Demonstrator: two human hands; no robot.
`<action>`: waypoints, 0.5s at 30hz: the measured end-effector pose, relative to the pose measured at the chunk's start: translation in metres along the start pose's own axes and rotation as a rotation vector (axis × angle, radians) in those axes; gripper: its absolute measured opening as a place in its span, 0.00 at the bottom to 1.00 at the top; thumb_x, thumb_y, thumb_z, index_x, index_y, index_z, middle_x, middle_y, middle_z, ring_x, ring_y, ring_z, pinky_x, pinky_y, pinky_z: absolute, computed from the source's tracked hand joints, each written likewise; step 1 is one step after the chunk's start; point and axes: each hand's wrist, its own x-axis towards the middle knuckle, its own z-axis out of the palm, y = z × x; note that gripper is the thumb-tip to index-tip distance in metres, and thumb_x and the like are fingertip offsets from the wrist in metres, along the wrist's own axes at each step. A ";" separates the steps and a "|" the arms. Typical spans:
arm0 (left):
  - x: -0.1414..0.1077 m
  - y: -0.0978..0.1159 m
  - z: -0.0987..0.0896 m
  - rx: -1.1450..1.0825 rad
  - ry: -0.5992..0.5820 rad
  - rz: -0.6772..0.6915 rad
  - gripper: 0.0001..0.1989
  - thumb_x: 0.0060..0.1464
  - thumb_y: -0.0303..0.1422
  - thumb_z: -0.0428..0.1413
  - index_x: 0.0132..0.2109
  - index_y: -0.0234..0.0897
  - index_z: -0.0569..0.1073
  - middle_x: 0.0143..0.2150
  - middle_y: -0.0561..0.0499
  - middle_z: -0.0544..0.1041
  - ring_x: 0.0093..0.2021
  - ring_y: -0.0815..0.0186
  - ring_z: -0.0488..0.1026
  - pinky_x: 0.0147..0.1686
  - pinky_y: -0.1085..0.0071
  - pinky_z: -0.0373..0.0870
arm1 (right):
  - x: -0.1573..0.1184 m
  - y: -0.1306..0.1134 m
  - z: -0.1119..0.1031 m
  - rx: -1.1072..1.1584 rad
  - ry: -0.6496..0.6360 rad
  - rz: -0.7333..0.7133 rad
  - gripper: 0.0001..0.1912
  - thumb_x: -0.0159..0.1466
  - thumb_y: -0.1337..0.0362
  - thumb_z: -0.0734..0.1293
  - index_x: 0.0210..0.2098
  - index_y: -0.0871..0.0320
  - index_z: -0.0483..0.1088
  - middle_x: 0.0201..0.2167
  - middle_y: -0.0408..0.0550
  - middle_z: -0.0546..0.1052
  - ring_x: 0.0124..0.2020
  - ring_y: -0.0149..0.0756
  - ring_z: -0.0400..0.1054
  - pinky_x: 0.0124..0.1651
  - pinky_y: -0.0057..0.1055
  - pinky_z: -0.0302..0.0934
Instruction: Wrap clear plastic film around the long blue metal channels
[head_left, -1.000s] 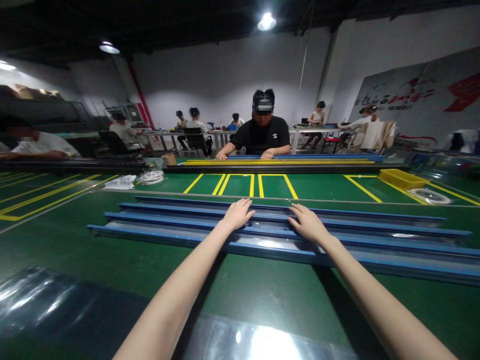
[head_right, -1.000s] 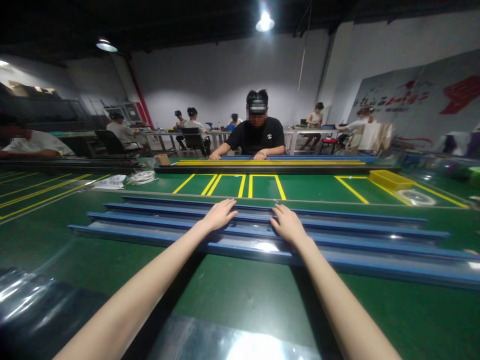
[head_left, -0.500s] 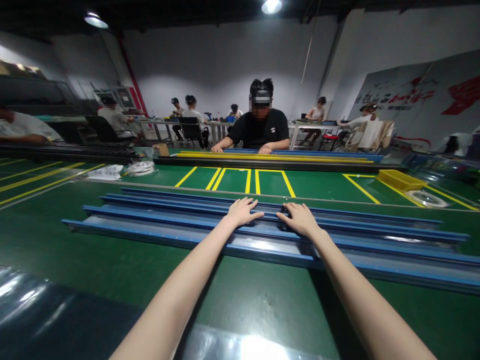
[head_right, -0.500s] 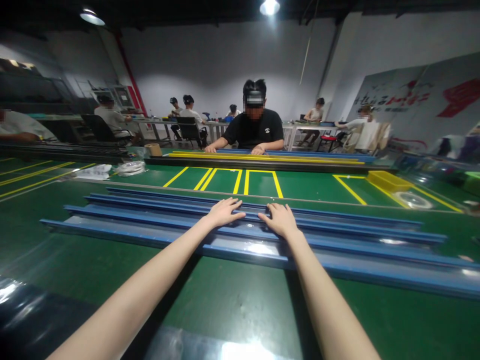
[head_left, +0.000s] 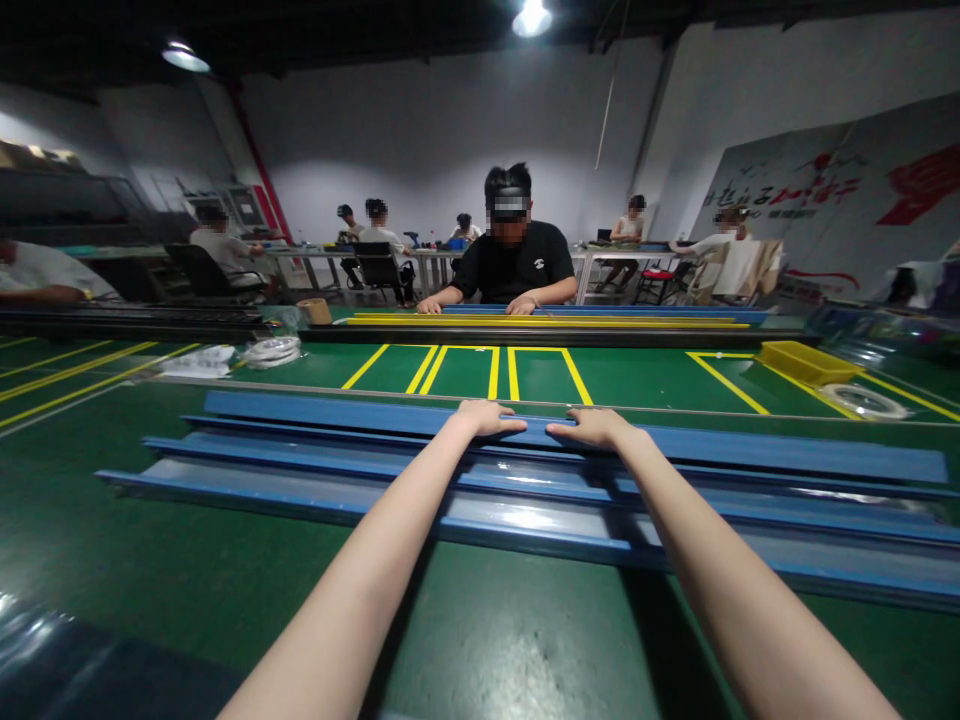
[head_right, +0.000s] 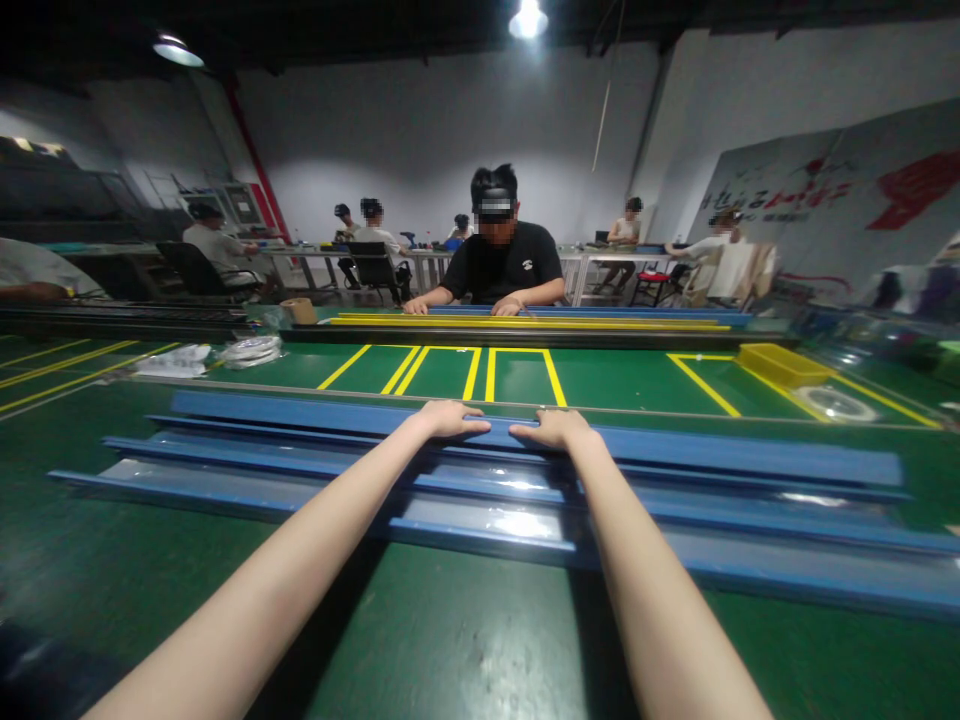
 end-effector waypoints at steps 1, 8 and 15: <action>0.001 -0.001 0.001 0.009 0.001 -0.003 0.38 0.42 0.64 0.36 0.53 0.50 0.66 0.52 0.48 0.69 0.52 0.53 0.65 0.47 0.62 0.61 | 0.000 0.001 0.000 -0.005 -0.007 -0.003 0.43 0.50 0.33 0.50 0.47 0.61 0.68 0.45 0.60 0.72 0.46 0.49 0.66 0.45 0.40 0.57; -0.006 0.000 0.014 0.089 0.117 0.001 0.39 0.42 0.64 0.37 0.50 0.44 0.68 0.49 0.44 0.71 0.49 0.54 0.66 0.43 0.63 0.63 | -0.014 -0.003 0.004 -0.093 0.113 -0.055 0.37 0.54 0.36 0.51 0.43 0.59 0.70 0.46 0.59 0.71 0.49 0.48 0.63 0.50 0.45 0.51; -0.022 0.005 0.008 0.232 0.312 0.075 0.37 0.45 0.60 0.41 0.52 0.37 0.65 0.44 0.38 0.70 0.46 0.53 0.66 0.40 0.64 0.62 | -0.034 -0.008 -0.005 -0.228 0.342 -0.131 0.34 0.57 0.40 0.51 0.44 0.63 0.66 0.42 0.58 0.72 0.48 0.44 0.62 0.59 0.44 0.35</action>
